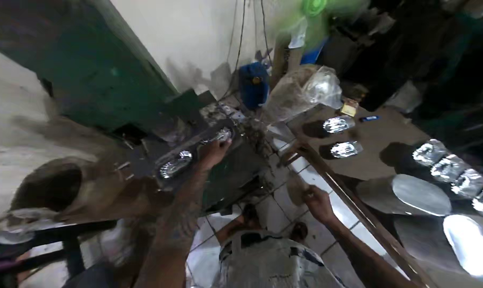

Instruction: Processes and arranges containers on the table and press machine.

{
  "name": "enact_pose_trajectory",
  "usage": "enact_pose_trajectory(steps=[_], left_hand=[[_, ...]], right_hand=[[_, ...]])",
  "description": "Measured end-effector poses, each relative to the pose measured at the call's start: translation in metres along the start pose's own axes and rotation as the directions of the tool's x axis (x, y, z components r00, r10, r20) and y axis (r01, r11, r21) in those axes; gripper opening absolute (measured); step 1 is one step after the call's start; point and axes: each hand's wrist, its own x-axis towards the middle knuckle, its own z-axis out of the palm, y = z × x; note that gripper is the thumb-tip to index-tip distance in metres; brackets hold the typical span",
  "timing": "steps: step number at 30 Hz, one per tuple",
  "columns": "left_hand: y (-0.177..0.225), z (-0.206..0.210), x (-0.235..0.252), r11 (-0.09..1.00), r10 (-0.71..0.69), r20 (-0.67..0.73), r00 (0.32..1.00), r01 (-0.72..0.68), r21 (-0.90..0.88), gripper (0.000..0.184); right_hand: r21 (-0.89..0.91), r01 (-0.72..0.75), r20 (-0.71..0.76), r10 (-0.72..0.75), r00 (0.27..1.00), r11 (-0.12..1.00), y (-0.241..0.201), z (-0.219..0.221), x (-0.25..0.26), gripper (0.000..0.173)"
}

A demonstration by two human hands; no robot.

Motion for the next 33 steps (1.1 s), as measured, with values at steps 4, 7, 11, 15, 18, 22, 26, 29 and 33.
enact_pose_trajectory(steps=[4,7,11,15,18,22,26,29,33], left_hand=[[-0.053,-0.029,-0.055,0.972,0.225,0.227,0.948,-0.235,0.019,0.050],[-0.097,-0.050,-0.075,0.966,0.120,0.343,0.932,-0.189,0.176,0.049],[-0.083,-0.068,-0.123,0.935,0.091,0.332,0.939,-0.196,0.296,0.046],[-0.054,-0.045,-0.206,0.881,0.473,0.255,0.843,-0.449,-0.148,0.018],[-0.035,-0.019,-0.231,0.836,0.530,0.325,0.783,-0.419,-0.354,0.026],[-0.024,-0.006,-0.250,0.829,0.436,0.310,0.845,-0.243,-0.504,0.042],[-0.016,0.011,-0.244,0.905,0.421,0.525,0.740,-0.306,-0.294,0.030],[0.002,0.025,-0.213,0.897,0.442,0.754,0.486,-0.245,-0.368,0.028],[0.057,0.070,-0.193,0.912,0.409,0.838,0.361,-0.162,-0.376,0.024]], right_hand=[[-0.172,0.500,0.035,-0.502,0.864,0.849,-0.040,0.053,0.072,0.017],[-0.282,0.867,0.422,-0.758,0.497,0.411,-0.071,0.098,0.122,0.022],[-0.266,0.952,0.780,-0.547,0.303,0.148,-0.116,0.159,0.194,0.028],[-0.234,0.876,0.842,-0.363,0.399,0.421,-0.165,0.247,0.144,0.035],[-0.199,0.878,0.902,-0.270,0.338,0.436,-0.212,0.276,0.117,0.033],[-0.149,0.956,0.985,-0.049,0.166,0.252,-0.208,0.201,0.147,0.035],[0.156,0.828,0.921,-0.381,0.075,0.538,-0.192,0.058,0.253,0.032],[-0.097,0.619,0.813,-0.297,0.501,0.780,-0.238,-0.046,0.317,0.031],[-0.333,0.473,0.570,-0.225,0.790,0.816,-0.219,-0.111,0.233,0.059]])
